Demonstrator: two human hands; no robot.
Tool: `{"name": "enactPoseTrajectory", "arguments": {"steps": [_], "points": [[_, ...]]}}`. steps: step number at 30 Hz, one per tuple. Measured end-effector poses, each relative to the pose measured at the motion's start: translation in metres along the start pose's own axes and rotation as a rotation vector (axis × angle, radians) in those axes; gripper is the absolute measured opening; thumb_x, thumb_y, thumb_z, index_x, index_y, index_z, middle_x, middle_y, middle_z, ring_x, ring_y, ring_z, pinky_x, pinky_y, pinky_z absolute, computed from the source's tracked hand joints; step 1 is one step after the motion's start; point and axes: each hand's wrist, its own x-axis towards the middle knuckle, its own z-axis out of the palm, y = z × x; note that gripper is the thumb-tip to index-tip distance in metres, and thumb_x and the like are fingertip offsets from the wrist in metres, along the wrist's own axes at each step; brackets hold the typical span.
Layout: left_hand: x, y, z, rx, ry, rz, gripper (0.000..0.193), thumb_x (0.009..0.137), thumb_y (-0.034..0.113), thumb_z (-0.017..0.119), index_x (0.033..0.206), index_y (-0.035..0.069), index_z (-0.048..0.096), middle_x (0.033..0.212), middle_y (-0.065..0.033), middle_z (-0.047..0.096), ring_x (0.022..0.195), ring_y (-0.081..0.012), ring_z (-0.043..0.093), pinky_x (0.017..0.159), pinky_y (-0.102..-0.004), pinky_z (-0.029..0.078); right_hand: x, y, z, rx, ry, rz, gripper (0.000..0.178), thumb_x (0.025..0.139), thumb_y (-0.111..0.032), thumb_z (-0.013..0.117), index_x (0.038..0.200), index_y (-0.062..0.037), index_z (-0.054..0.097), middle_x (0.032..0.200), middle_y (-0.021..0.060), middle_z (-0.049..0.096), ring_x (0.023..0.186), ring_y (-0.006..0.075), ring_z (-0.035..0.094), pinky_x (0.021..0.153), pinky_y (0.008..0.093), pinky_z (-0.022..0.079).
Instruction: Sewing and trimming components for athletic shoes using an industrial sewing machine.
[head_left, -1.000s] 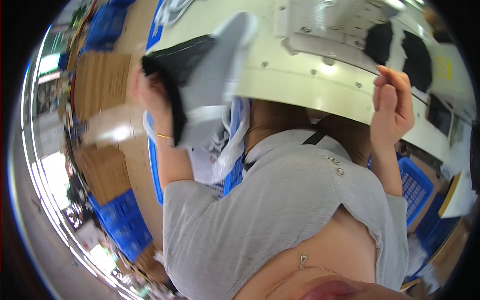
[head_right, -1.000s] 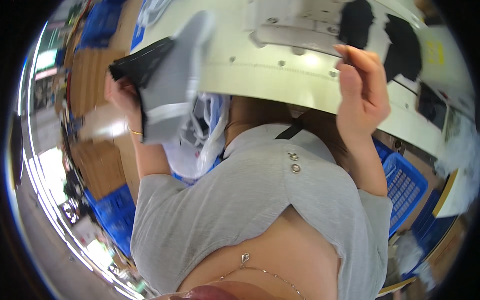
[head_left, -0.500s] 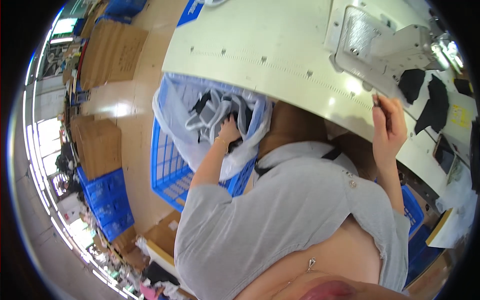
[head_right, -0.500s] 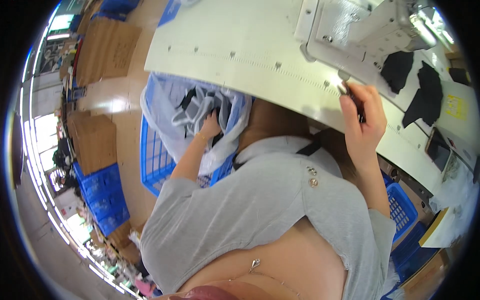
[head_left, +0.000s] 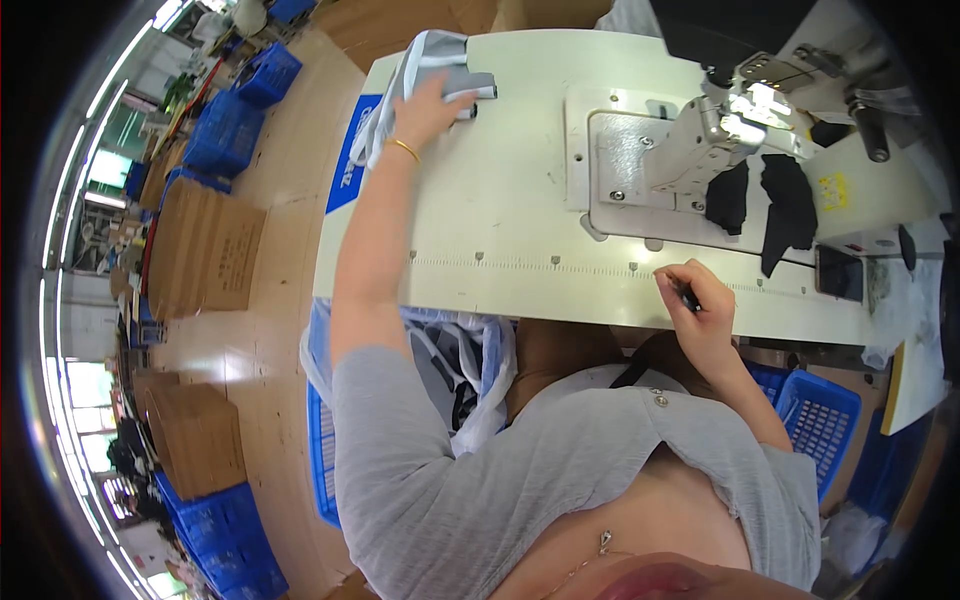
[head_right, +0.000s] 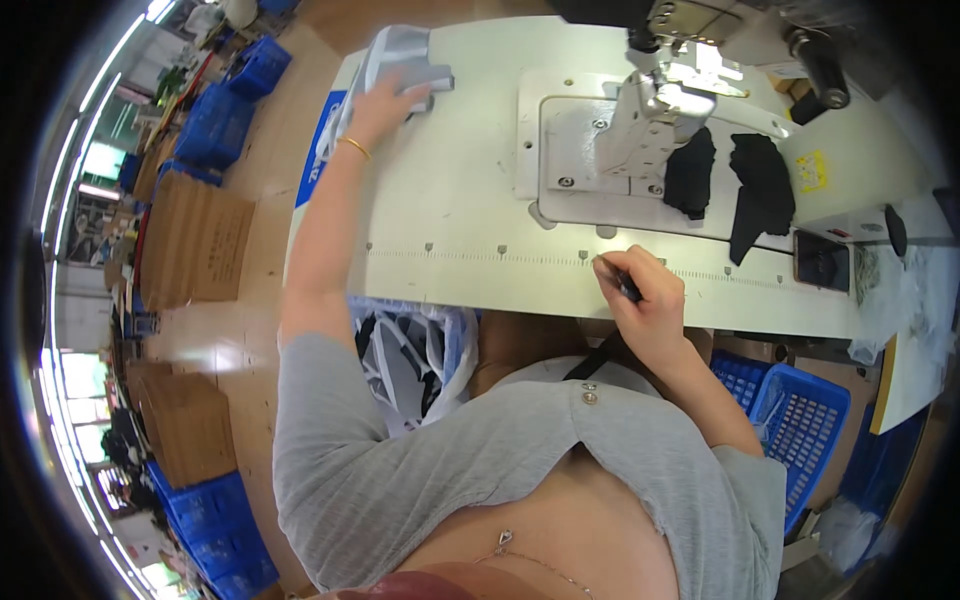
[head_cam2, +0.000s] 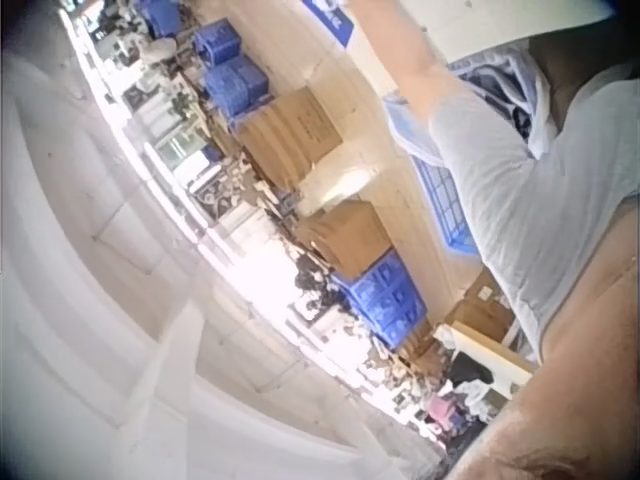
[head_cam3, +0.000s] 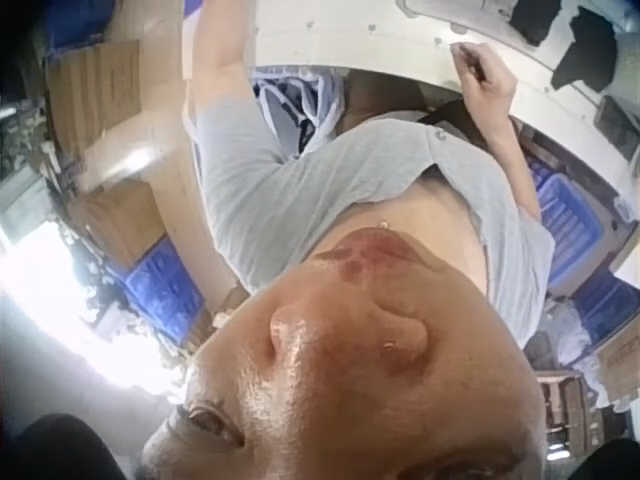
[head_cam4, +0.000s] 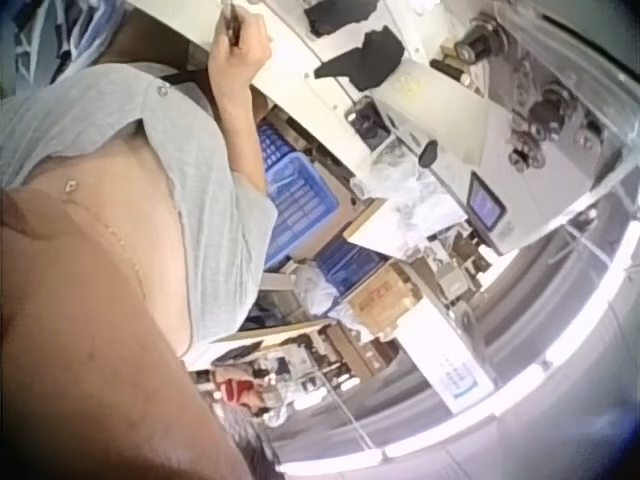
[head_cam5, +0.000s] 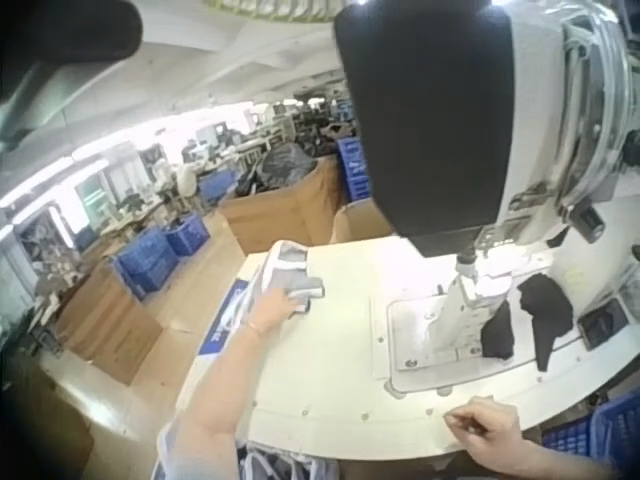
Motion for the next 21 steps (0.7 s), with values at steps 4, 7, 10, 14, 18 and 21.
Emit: {"name": "enactPoseTrajectory", "arguments": {"steps": [4,7,10,14,18,21], "points": [[-0.016,0.063,0.005,0.388,-0.277,0.07,0.039,0.087,0.039,0.06,0.111,0.009,0.068,0.113,-0.0104,0.068,0.109,-0.0331,0.061,0.098,-0.055,0.038,-0.012,0.015,-0.009,-0.033,0.052,0.079,0.008,0.083,0.0,0.07,0.089,0.0015,0.064,0.07,0.0091,0.055,0.06,0.0164,0.05,0.056,0.0279,0.04],[-0.032,0.064,0.007,0.064,-0.104,0.042,0.027,0.085,0.029,0.059,0.1,0.008,0.069,0.099,-0.0109,0.068,0.095,-0.0345,0.064,0.086,-0.0468,0.048,-0.014,0.023,-0.011,-0.011,0.074,0.135,0.007,0.084,-0.002,0.069,0.089,0.0013,0.064,0.071,0.0107,0.056,0.061,0.0191,0.053,0.057,0.0295,0.041],[-0.033,0.052,-0.005,0.15,-0.162,0.153,0.035,0.08,0.03,0.062,0.108,0.008,0.067,0.105,-0.0133,0.065,0.101,-0.0347,0.061,0.087,-0.0447,0.049,-0.01,0.029,-0.007,0.036,0.028,0.043,0.01,0.083,-0.004,0.068,0.091,0.0009,0.064,0.075,0.0127,0.059,0.064,0.026,0.057,0.058,0.034,0.044],[-0.046,0.062,0.0,0.246,-0.038,0.336,0.053,0.076,0.032,0.064,0.123,0.007,0.06,0.126,-0.0129,0.057,0.111,-0.0348,0.056,0.096,-0.0468,0.043,-0.006,0.027,-0.001,0.096,0.003,-0.048,0.014,0.081,-0.003,0.068,0.094,0.0009,0.064,0.08,0.0127,0.062,0.07,0.0285,0.061,0.062,0.0353,0.047],[-0.05,0.049,0.001,0.267,-0.129,0.25,0.046,0.079,0.03,0.065,0.118,0.006,0.062,0.119,-0.0119,0.06,0.107,-0.0344,0.058,0.094,-0.0469,0.044,-0.016,0.027,-0.01,0.135,0.008,-0.052,0.017,0.08,-0.001,0.068,0.096,0.001,0.063,0.082,0.0111,0.063,0.071,0.0267,0.061,0.063,0.0341,0.047],[-0.044,0.084,-0.012,0.332,-0.252,0.262,0.034,0.083,0.024,0.062,0.11,0.004,0.064,0.112,-0.016,0.062,0.1,-0.037,0.06,0.085,-0.044,0.049,-0.022,0.034,-0.014,0.12,0.008,-0.006,0.016,0.08,-0.001,0.069,0.096,0.0,0.063,0.082,0.0104,0.063,0.07,0.0262,0.061,0.062,0.0347,0.047]]}}
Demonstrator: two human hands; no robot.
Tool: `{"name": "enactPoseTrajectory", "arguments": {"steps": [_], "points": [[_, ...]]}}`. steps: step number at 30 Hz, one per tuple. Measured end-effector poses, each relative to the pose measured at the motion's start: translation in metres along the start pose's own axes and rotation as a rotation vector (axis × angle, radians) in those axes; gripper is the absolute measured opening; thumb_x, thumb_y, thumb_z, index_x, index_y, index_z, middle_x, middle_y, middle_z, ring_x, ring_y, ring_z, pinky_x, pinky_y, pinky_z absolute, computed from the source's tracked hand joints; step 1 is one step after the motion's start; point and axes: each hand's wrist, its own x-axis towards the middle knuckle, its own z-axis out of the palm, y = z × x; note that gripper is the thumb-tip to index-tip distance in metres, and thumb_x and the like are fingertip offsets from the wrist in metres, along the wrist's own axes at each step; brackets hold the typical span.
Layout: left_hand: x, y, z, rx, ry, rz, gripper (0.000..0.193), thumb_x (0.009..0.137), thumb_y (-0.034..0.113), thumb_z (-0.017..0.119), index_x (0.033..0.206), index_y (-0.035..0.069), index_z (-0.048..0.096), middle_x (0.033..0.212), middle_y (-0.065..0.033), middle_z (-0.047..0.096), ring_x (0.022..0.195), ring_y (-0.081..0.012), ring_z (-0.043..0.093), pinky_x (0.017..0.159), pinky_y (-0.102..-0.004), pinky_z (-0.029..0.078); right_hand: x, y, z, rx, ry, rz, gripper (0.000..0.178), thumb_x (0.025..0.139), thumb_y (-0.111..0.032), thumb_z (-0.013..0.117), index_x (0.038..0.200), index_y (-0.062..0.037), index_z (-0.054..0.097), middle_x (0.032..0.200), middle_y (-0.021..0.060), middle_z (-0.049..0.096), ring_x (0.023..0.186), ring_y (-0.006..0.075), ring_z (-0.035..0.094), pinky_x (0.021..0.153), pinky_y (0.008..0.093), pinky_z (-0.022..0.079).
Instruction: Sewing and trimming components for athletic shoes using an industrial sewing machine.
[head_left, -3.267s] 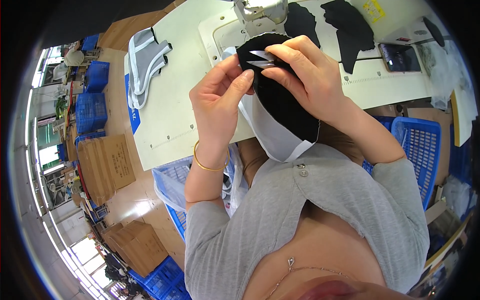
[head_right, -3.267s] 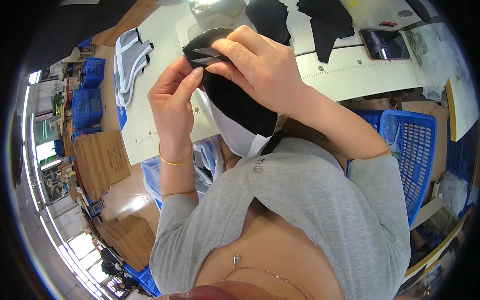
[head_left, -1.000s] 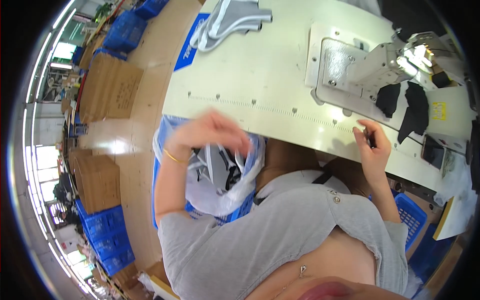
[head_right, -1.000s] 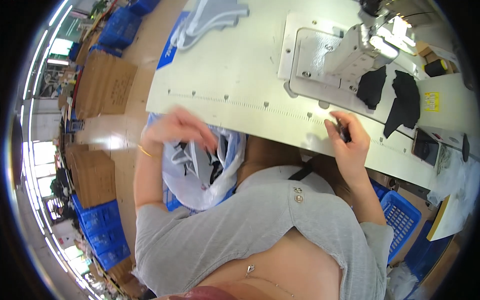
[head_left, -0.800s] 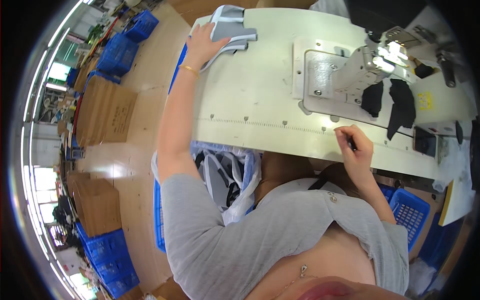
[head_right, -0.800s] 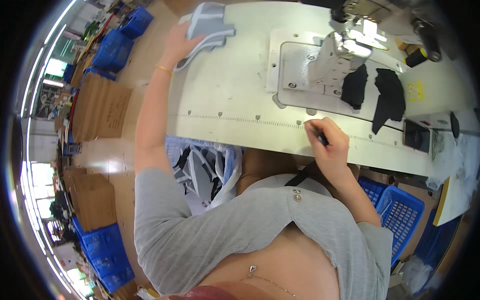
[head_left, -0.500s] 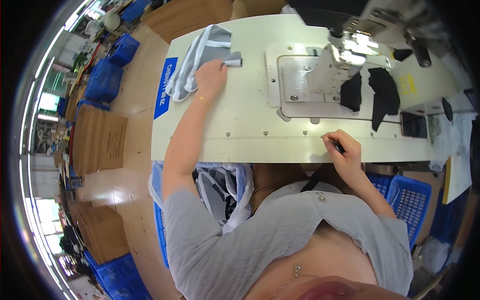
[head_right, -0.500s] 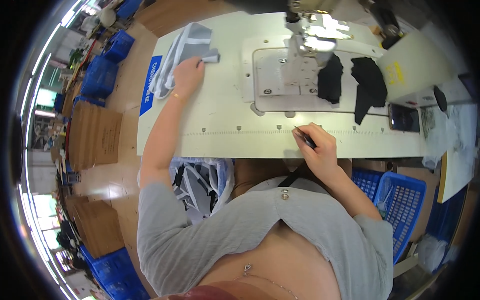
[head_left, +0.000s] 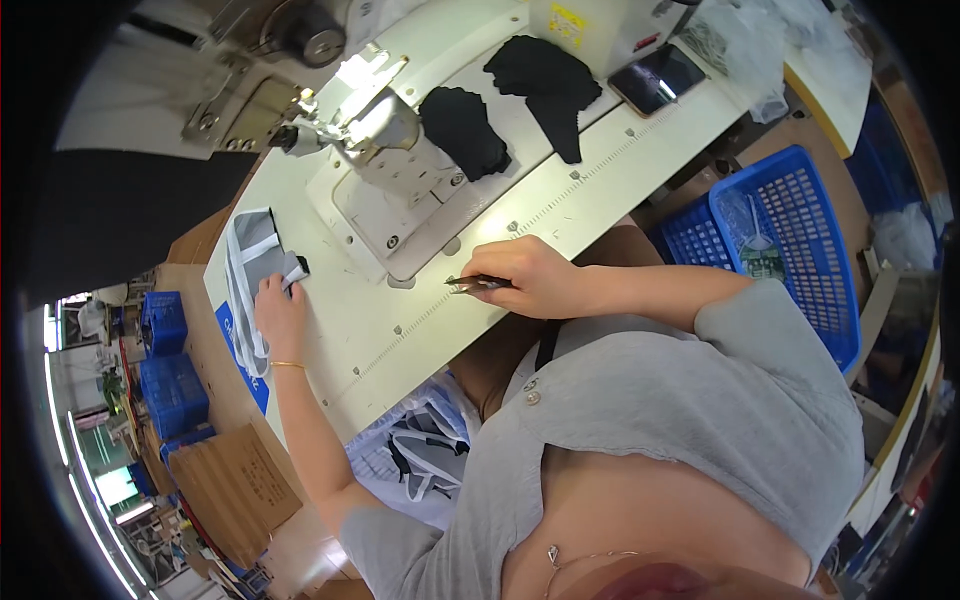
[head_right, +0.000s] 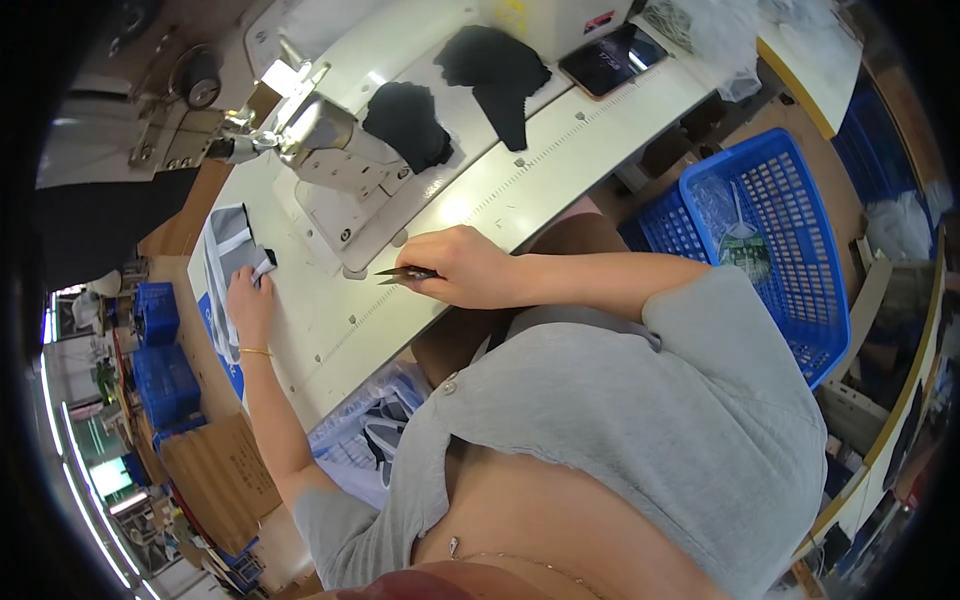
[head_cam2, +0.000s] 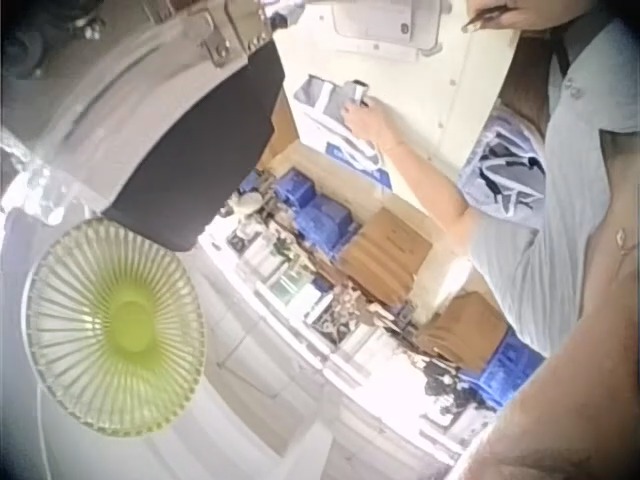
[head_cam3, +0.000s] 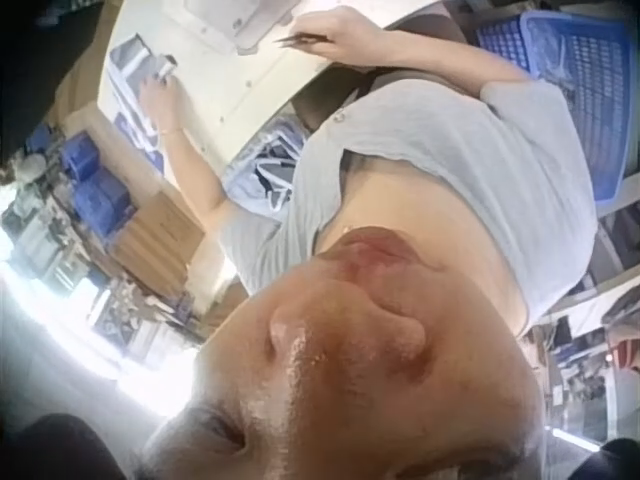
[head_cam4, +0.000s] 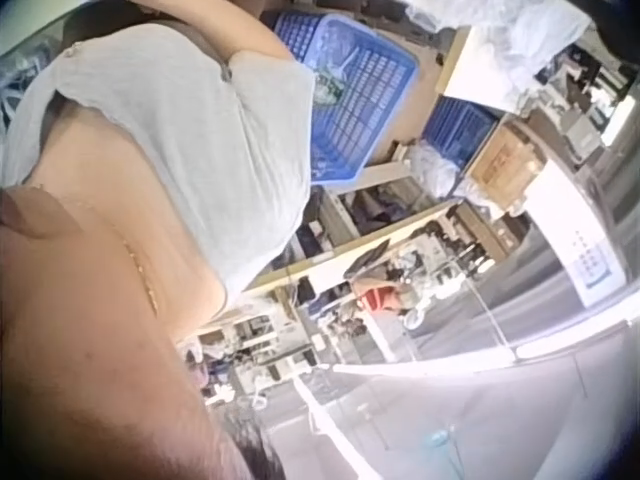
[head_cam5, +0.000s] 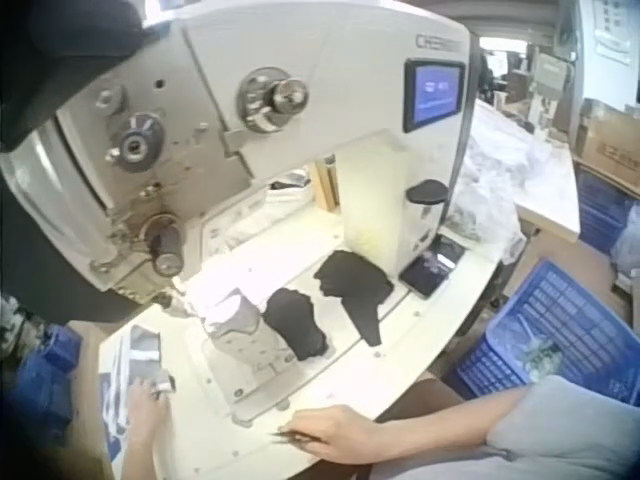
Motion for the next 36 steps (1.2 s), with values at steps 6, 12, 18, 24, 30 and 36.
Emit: {"name": "enactPoseTrajectory", "arguments": {"steps": [6,12,18,24,30,36], "points": [[0.011,-0.017,-0.017,0.068,0.1,-0.056,0.019,0.086,0.017,0.056,0.095,0.003,0.065,0.096,-0.0183,0.066,0.083,-0.0373,0.063,0.072,-0.0436,0.051,0.002,-0.007,-0.002,0.019,-0.013,-0.007,0.012,0.083,-0.002,0.067,0.095,-0.0002,0.062,0.083,0.0102,0.062,0.07,0.0267,0.061,0.063,0.0353,0.047],[-0.032,0.029,-0.138,-0.791,0.715,-0.052,0.019,0.084,0.006,0.048,0.088,-0.002,0.065,0.08,-0.0157,0.065,0.072,-0.0283,0.062,0.071,-0.0336,0.05,0.019,-0.025,-0.032,0.028,0.203,-0.11,0.012,0.091,-0.004,0.063,0.103,-0.0011,0.064,0.099,0.0115,0.063,0.081,0.0223,0.062,0.071,0.0301,0.051],[-0.098,0.161,-0.151,-1.087,0.18,0.378,0.011,0.078,-0.008,0.052,0.084,-0.002,0.06,0.078,-0.0099,0.059,0.072,-0.0198,0.056,0.069,-0.0277,0.044,0.041,-0.046,0.004,0.141,0.136,-0.273,0.027,0.082,-0.009,0.074,0.105,-0.004,0.062,0.103,0.0115,0.063,0.086,0.0269,0.064,0.072,0.0335,0.053],[-0.089,0.19,-0.085,-1.273,0.443,0.266,0.008,0.079,-0.006,0.059,0.084,0.0,0.058,0.091,-0.0124,0.06,0.087,-0.0259,0.06,0.079,-0.0325,0.047,0.021,-0.043,0.016,0.479,0.24,0.053,0.014,0.086,0.002,0.065,0.099,-0.0016,0.063,0.099,0.0053,0.061,0.078,0.0098,0.058,0.062,0.0238,0.045],[-0.107,0.211,-0.099,-1.098,0.574,0.041,0.016,0.086,0.0,0.057,0.1,0.0,0.064,0.094,-0.0122,0.06,0.088,-0.026,0.06,0.08,-0.0324,0.048,0.032,-0.036,0.013,0.226,0.253,-0.018,0.012,0.084,0.0,0.07,0.092,0.0001,0.062,0.085,0.0094,0.061,0.071,0.0164,0.057,0.063,0.0266,0.046],[-0.12,0.187,-0.117,-1.264,0.316,-0.01,0.021,0.092,0.005,0.057,0.111,-0.004,0.062,0.096,-0.012,0.061,0.085,-0.0193,0.062,0.075,-0.0325,0.051,0.036,-0.037,0.016,0.314,0.097,-0.048,0.014,0.081,-0.001,0.074,0.086,-0.0005,0.061,0.084,0.0073,0.06,0.07,0.0148,0.056,0.062,0.0261,0.045]]}}
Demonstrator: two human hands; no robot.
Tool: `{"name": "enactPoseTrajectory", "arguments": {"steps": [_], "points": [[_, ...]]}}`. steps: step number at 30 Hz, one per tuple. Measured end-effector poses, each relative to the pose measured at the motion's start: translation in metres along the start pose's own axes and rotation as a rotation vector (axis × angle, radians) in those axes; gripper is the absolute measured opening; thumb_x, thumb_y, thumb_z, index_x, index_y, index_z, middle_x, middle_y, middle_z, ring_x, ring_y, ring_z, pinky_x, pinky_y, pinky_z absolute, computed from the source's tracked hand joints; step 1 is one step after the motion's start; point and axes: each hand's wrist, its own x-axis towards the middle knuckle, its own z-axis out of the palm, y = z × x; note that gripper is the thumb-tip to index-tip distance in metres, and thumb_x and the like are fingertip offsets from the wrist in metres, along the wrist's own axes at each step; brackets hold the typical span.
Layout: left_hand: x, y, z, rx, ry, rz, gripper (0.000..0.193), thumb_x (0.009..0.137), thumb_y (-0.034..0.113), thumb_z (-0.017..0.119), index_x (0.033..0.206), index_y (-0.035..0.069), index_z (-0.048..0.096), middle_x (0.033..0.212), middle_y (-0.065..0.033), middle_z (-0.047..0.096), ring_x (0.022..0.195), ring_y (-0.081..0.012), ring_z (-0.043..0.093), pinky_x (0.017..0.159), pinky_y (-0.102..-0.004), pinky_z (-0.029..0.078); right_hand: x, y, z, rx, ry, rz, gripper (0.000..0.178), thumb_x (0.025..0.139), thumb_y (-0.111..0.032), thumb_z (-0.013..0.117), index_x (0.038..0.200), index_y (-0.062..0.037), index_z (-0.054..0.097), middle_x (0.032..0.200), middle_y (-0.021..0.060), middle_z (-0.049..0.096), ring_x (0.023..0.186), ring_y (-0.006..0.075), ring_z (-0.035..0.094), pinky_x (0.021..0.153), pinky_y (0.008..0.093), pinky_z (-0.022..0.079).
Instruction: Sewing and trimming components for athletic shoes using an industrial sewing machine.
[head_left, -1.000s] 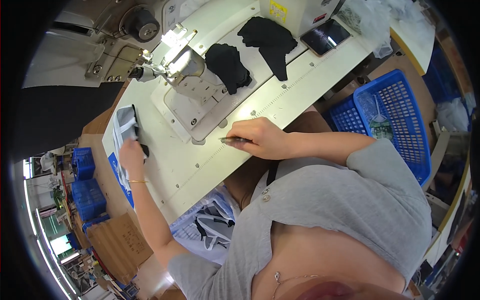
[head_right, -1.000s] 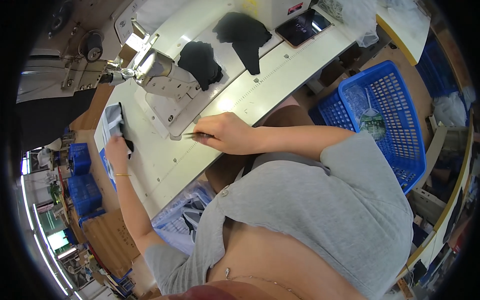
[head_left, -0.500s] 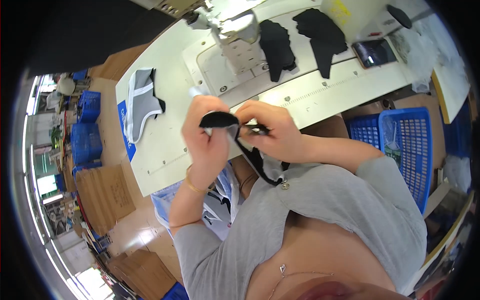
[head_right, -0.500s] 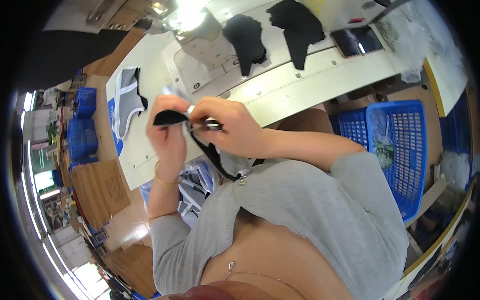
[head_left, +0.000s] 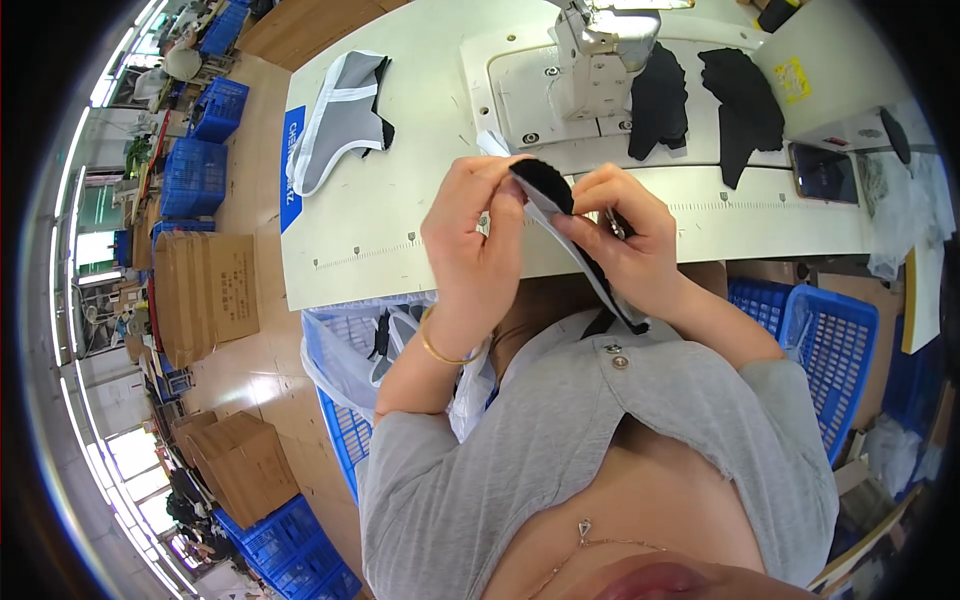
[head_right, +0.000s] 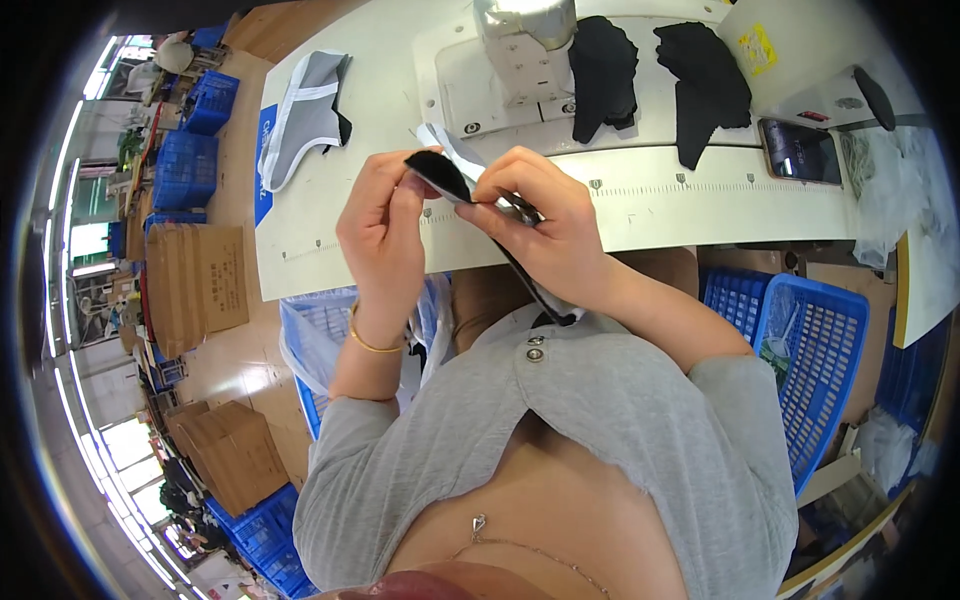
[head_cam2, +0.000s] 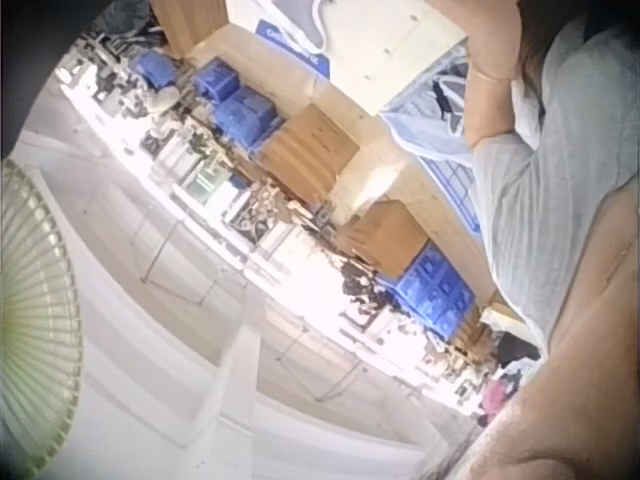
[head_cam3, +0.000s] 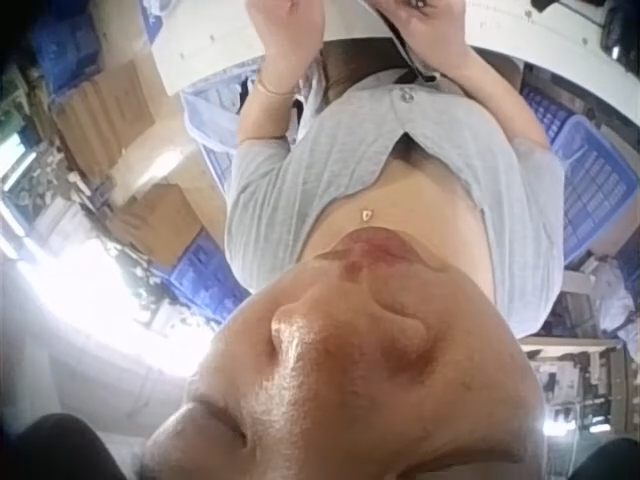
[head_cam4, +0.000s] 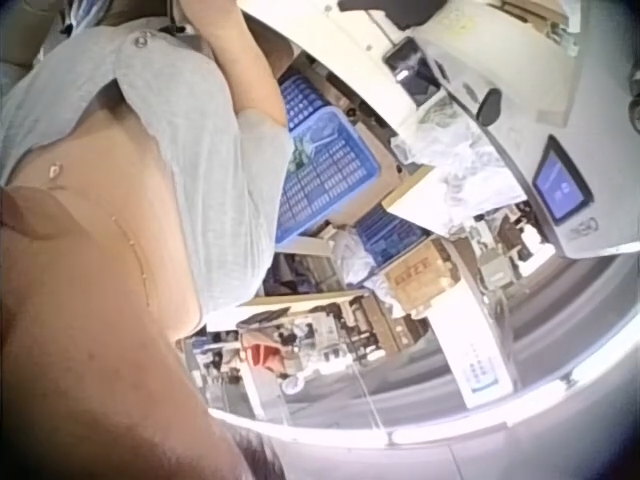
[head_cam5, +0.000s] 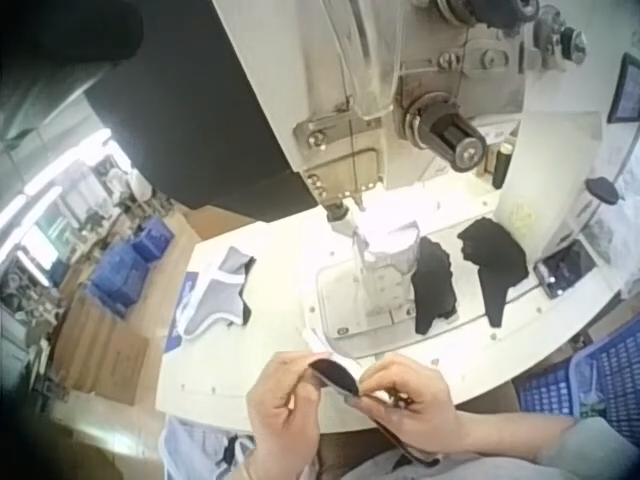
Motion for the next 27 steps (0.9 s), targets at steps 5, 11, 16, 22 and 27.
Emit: {"name": "enactPoseTrajectory", "arguments": {"steps": [5,11,16,22,27], "points": [[0.0,0.019,0.0,-0.122,-0.046,-0.166,0.017,0.096,0.007,0.058,0.108,-0.005,0.062,0.097,-0.0082,0.063,0.089,-0.0133,0.062,0.08,-0.0274,0.053,0.004,-0.001,0.002,0.126,-0.094,0.167,0.012,0.087,-0.007,0.071,0.084,-0.0008,0.061,0.095,0.0021,0.057,0.075,0.008,0.051,0.062,0.0237,0.041],[0.011,-0.011,-0.012,0.039,-0.115,-0.16,0.018,0.099,0.009,0.056,0.11,-0.003,0.064,0.089,-0.0046,0.066,0.082,-0.0081,0.061,0.073,-0.0215,0.05,0.005,0.008,-0.009,0.286,0.001,0.313,0.019,0.096,-0.02,0.064,0.09,-0.0017,0.06,0.081,-0.0017,0.054,0.067,0.004,0.045,0.06,0.0207,0.037],[0.019,-0.026,-0.03,-0.857,-0.271,-0.702,0.017,0.1,0.006,0.05,0.11,-0.003,0.06,0.097,-0.0075,0.068,0.085,-0.0123,0.066,0.073,-0.0239,0.053,0.008,0.0,-0.014,0.041,0.057,0.317,0.024,0.098,-0.022,0.061,0.086,-0.0025,0.055,0.07,-0.0024,0.052,0.066,0.004,0.045,0.058,0.023,0.039],[0.038,0.012,-0.019,0.191,-0.343,-0.482,0.022,0.093,0.021,0.064,0.102,0.001,0.062,0.094,-0.0095,0.068,0.078,-0.0174,0.065,0.072,-0.0295,0.051,0.006,-0.002,-0.015,-0.053,0.023,0.345,0.02,0.096,-0.018,0.063,0.09,-0.0014,0.055,0.071,0.0058,0.057,0.067,0.0103,0.052,0.061,0.027,0.043],[0.031,0.009,0.001,0.222,-0.323,-0.195,0.015,0.086,0.012,0.07,0.088,0.0,0.061,0.075,-0.0101,0.06,0.07,-0.021,0.059,0.067,-0.0316,0.047,-0.002,0.002,-0.016,-0.113,-0.037,0.112,0.018,0.09,-0.012,0.068,0.095,-0.0009,0.054,0.074,0.0173,0.065,0.068,0.0318,0.067,0.057,0.0354,0.049]]}}
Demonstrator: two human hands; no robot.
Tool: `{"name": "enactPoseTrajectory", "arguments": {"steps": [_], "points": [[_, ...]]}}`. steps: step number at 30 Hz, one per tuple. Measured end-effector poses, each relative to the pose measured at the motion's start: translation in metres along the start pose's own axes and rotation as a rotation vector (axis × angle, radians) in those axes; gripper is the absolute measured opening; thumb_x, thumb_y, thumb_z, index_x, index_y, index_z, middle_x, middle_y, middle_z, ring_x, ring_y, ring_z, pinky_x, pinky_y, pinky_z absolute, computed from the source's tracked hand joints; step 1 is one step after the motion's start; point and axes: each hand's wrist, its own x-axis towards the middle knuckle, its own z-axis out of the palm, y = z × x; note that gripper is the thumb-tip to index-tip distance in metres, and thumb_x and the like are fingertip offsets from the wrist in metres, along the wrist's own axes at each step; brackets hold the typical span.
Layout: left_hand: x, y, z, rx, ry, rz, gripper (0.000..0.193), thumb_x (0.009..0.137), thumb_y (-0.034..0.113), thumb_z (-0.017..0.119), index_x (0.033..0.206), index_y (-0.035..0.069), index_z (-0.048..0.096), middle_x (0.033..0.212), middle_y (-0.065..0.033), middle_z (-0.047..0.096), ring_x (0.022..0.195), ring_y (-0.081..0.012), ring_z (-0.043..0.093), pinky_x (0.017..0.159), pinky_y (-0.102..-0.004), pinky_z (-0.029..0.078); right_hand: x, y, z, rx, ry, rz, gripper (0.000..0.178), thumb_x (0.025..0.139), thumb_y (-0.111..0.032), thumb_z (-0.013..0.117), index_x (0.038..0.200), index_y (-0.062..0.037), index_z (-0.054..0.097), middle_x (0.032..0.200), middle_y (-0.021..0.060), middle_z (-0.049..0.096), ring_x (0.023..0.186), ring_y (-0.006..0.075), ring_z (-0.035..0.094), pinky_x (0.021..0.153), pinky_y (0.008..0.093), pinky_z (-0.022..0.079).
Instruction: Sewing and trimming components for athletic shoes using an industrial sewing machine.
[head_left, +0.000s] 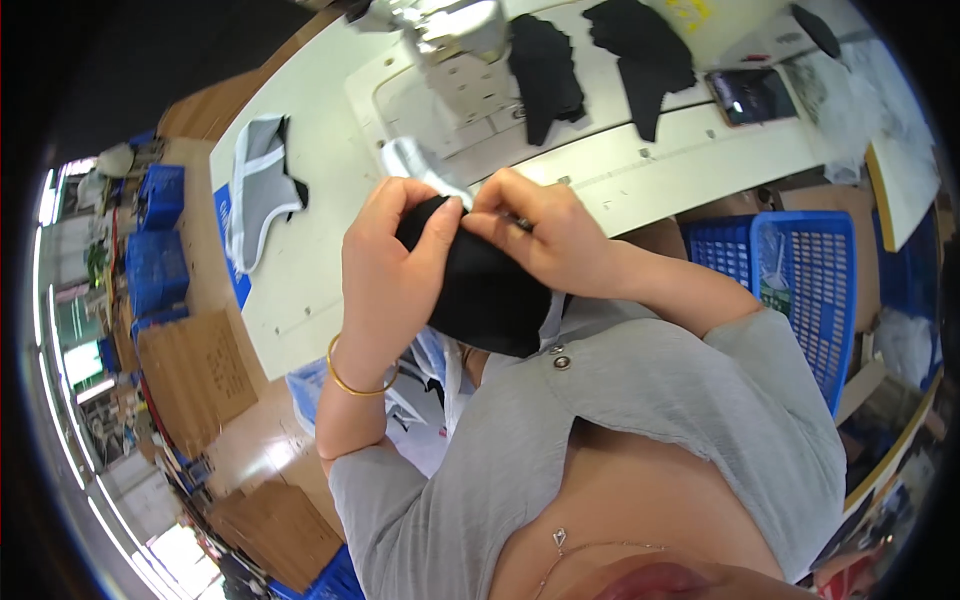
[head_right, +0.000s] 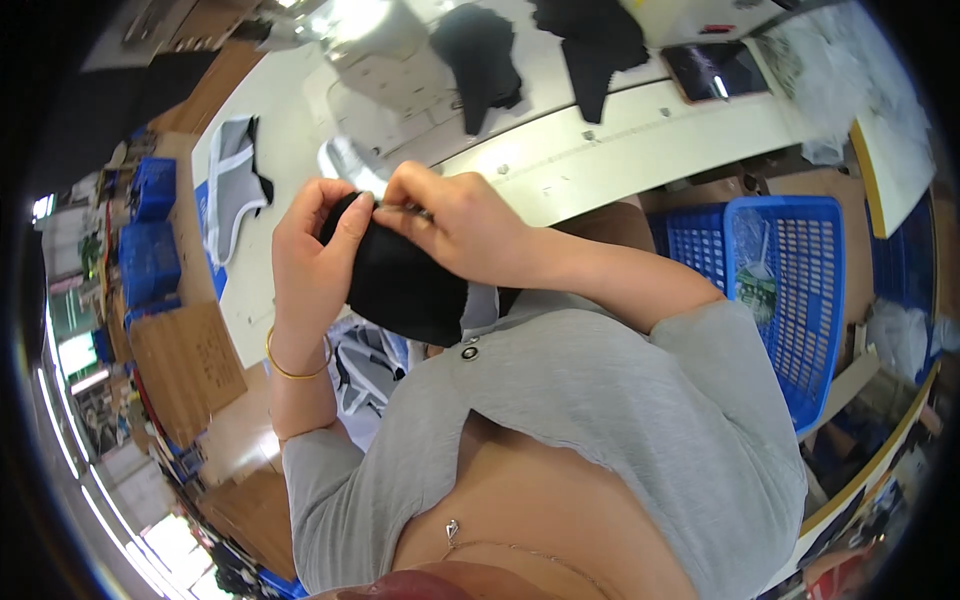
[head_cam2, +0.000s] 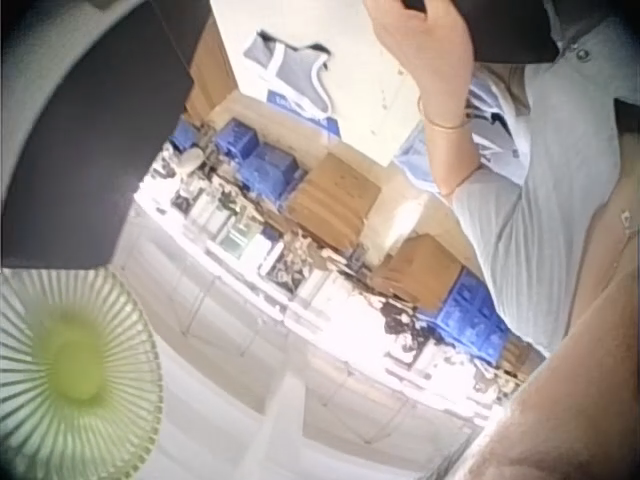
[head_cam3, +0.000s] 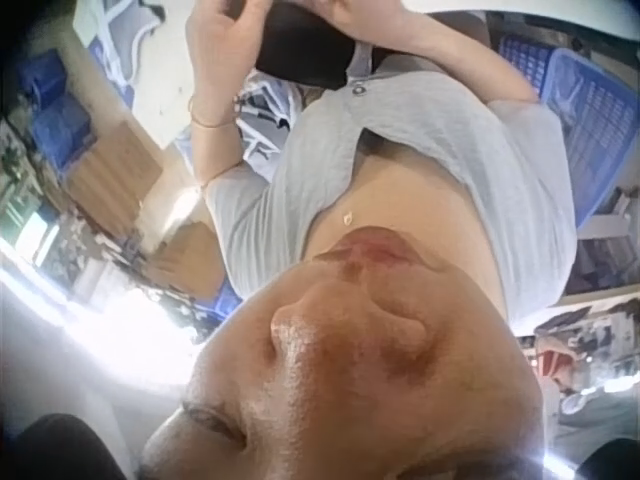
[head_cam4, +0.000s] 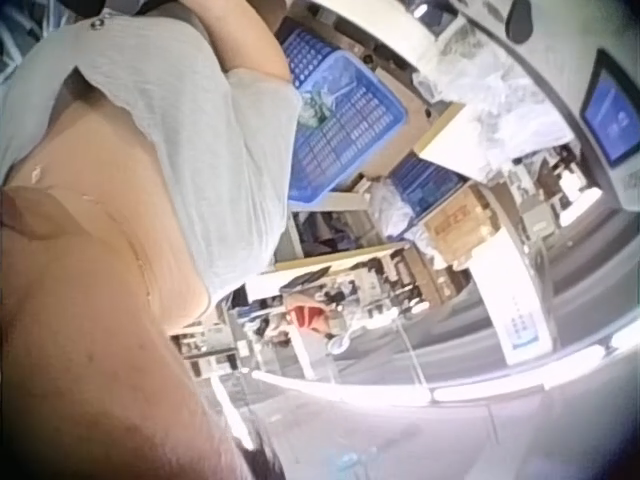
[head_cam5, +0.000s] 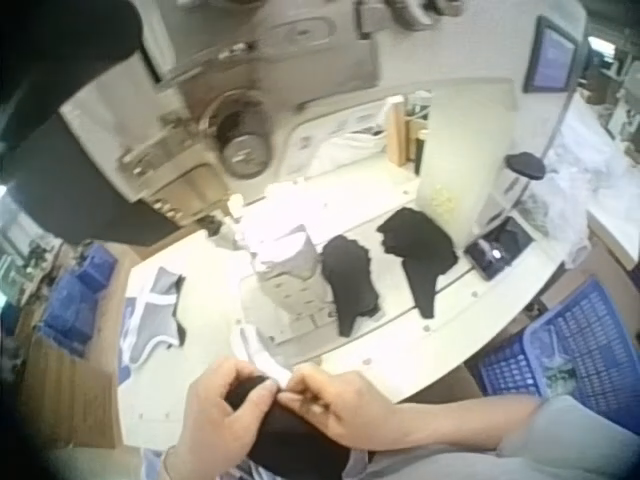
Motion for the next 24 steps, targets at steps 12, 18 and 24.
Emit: {"name": "enactPoseTrajectory", "arguments": {"steps": [12,18,24], "points": [[0.007,-0.017,0.03,-0.482,0.047,-0.117,0.015,0.097,0.01,0.061,0.087,0.0,0.062,0.072,0.0061,0.055,0.064,-0.0013,0.044,0.058,-0.0176,0.036,0.018,0.106,-0.168,-1.196,0.306,0.114,0.017,0.085,-0.02,0.069,0.098,-0.0096,0.064,0.095,0.0028,0.061,0.093,0.0256,0.061,0.074,0.039,0.051],[0.004,-0.014,0.039,-0.541,0.098,-0.108,0.014,0.097,0.011,0.061,0.087,0.001,0.061,0.072,0.0074,0.052,0.063,0.0005,0.039,0.056,-0.0161,0.03,0.025,0.098,-0.177,-1.111,0.304,-0.001,0.018,0.085,-0.021,0.069,0.099,-0.0107,0.064,0.092,0.0045,0.062,0.092,0.0278,0.062,0.073,0.0411,0.05],[0.0,-0.018,0.041,-0.562,0.085,-0.112,0.014,0.097,0.011,0.061,0.086,0.002,0.061,0.071,0.0078,0.051,0.062,0.0011,0.037,0.055,-0.0165,0.028,0.041,0.083,-0.2,-0.999,0.075,0.142,0.019,0.086,-0.015,0.067,0.103,-0.0075,0.063,0.084,0.0112,0.063,0.086,0.0308,0.06,0.075,0.0369,0.048]]}}
